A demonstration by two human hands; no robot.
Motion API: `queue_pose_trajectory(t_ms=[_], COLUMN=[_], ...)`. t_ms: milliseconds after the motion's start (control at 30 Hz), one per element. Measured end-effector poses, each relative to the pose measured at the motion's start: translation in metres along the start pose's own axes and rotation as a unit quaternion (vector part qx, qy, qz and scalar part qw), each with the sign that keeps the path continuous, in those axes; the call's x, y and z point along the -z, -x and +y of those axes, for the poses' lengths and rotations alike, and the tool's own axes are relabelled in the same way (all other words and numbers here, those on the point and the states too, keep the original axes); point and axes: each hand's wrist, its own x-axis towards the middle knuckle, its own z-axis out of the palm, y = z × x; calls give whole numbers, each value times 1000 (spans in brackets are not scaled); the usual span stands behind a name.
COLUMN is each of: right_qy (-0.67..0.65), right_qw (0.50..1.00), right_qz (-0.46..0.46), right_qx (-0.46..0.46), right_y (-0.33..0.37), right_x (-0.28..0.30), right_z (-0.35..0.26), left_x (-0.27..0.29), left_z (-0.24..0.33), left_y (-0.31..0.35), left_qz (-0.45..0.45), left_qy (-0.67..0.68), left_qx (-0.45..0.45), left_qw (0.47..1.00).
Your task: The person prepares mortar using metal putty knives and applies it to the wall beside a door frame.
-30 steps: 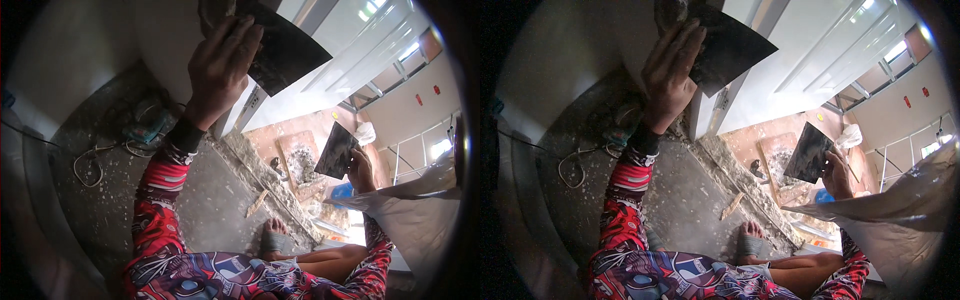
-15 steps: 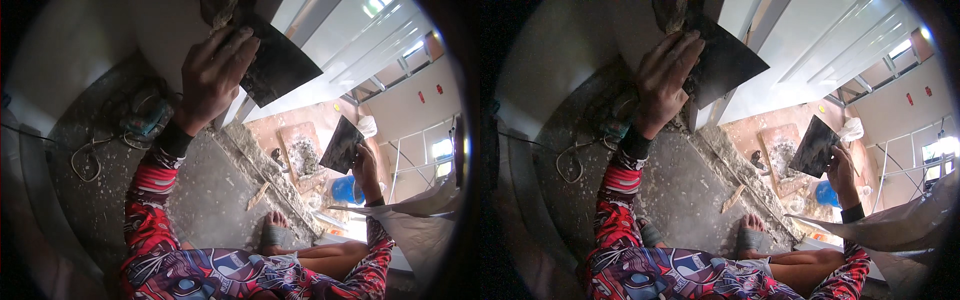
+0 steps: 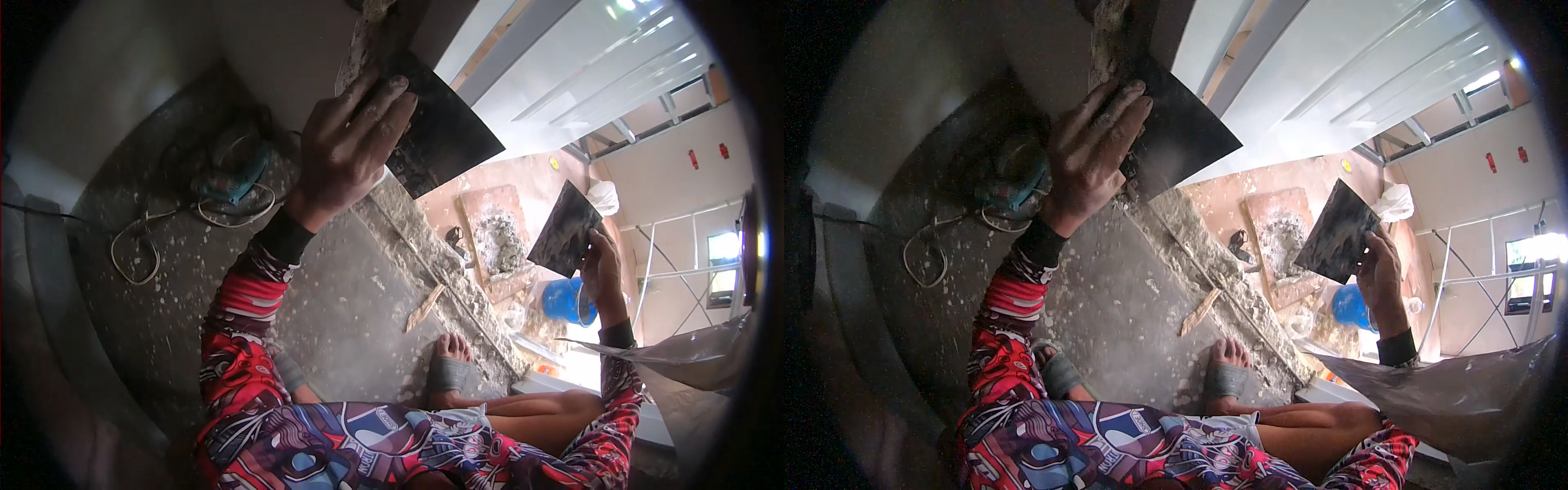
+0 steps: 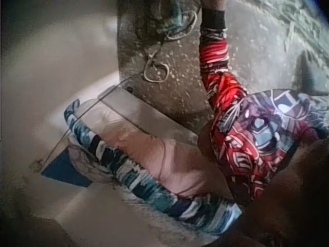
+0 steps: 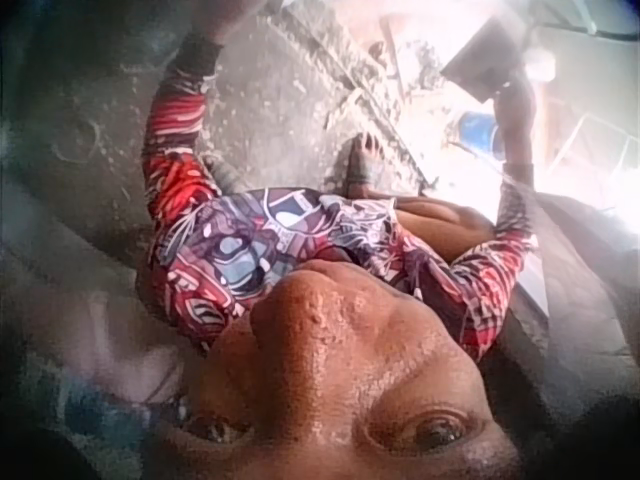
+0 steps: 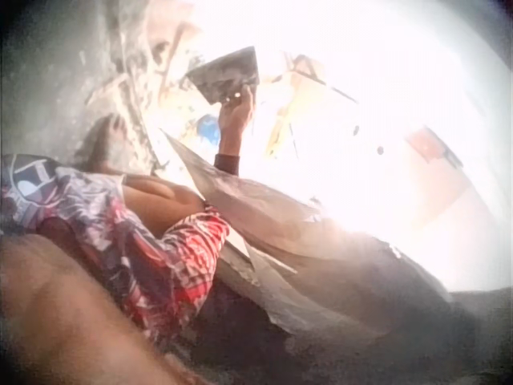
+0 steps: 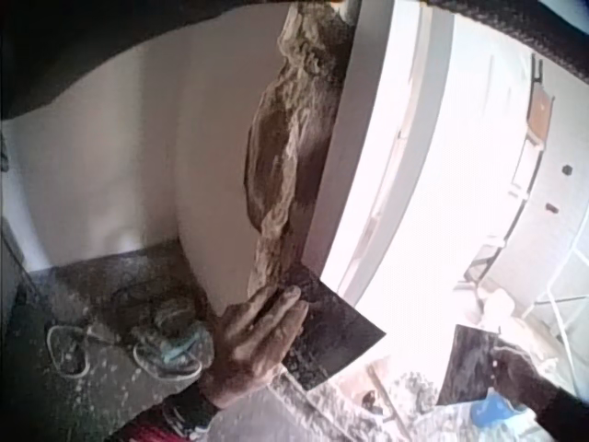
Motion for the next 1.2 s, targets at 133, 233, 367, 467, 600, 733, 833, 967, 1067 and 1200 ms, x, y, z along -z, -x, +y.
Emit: queue_pose_trajectory(t_ms=[133,233,367,467,600,733,833,967,1067,1200], right_qy=[8,-3,-9,23,23,6,14,6,4,4], right_qw=[1000,1000,1000,999,999,1000,999,999,999,998], right_qz=[12,-19,-6,15,14,-7,31,14,20,33], right_qx=[4,-4,-11,-17,-22,-25,-36,-46,-42,-51], right_y=[-1,-7,-8,-9,-14,-18,-17,-24,-29,-33], right_x=[0,11,4,-1,13,11,4,20,23,9], right_z=[4,6,8,10,12,16,16,22,26,24], left_x=[-4,-6,-9,-11,-14,-16,-18,-18,-19,-32], left_z=[5,8,18,21,25,24,24,26,27,33], left_y=[20,35,54,69,94,115,126,143,171,214], left_qz=[-20,-47,-64,-77,-104,-129,-135,-172,-211,-235], left_qy=[-3,-16,35,42,57,67,73,55,28,10], left_qx=[11,5,56,65,93,107,105,106,100,110], left_qw=[1000,999,996,994,989,984,983,978,972,966])
